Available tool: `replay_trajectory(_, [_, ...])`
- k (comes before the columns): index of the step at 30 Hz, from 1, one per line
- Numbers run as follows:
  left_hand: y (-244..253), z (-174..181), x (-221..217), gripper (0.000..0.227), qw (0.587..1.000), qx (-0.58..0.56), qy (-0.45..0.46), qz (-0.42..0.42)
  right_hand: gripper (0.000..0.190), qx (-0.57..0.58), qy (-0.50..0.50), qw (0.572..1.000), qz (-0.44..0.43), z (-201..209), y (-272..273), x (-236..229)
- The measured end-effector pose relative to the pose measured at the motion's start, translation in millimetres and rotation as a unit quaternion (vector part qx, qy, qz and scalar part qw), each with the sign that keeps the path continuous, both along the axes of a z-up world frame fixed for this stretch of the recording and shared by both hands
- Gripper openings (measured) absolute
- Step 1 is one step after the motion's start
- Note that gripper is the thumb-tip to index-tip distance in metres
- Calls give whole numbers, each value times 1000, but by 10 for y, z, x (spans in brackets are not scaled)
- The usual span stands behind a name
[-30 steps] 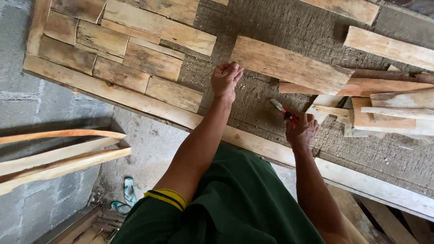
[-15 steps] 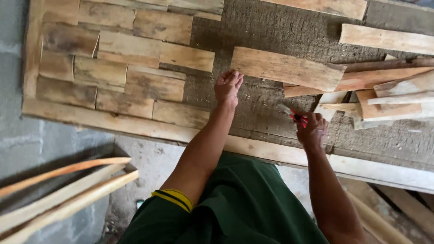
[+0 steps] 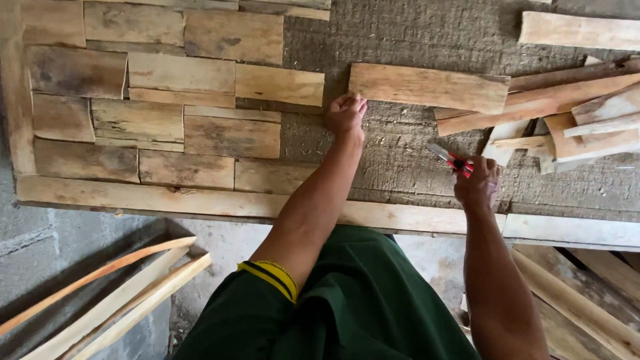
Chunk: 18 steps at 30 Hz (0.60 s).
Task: Cutting thin wood scraps with a utility knife and arranging them into a tile-like pattern on a floor-level surface.
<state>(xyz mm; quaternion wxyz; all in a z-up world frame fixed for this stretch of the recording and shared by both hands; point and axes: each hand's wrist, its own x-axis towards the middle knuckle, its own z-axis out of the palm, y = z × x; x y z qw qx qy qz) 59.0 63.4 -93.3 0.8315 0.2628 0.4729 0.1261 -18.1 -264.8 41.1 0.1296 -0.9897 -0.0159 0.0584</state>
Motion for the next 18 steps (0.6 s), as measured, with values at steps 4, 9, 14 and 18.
replay_trajectory(4, [-65, -53, 47, 22, 1000, 8, -9, 27, 45, -8, 7, 1000, 7, -17, -12, 34])
replay_trajectory(9, [78, 766, -12, 19, 998, 28, 61, 2, 44, -15, 36, 999, 19, 34, 4, 82])
replay_trajectory(14, [59, 548, -3, 21, 997, 22, 69, -14, 48, -30, 62, 998, -8, 126, 68, 104])
replay_trajectory(18, [55, 723, 3, 22, 999, 14, 26, -13, 50, -24, 46, 999, -5, -38, -69, 80])
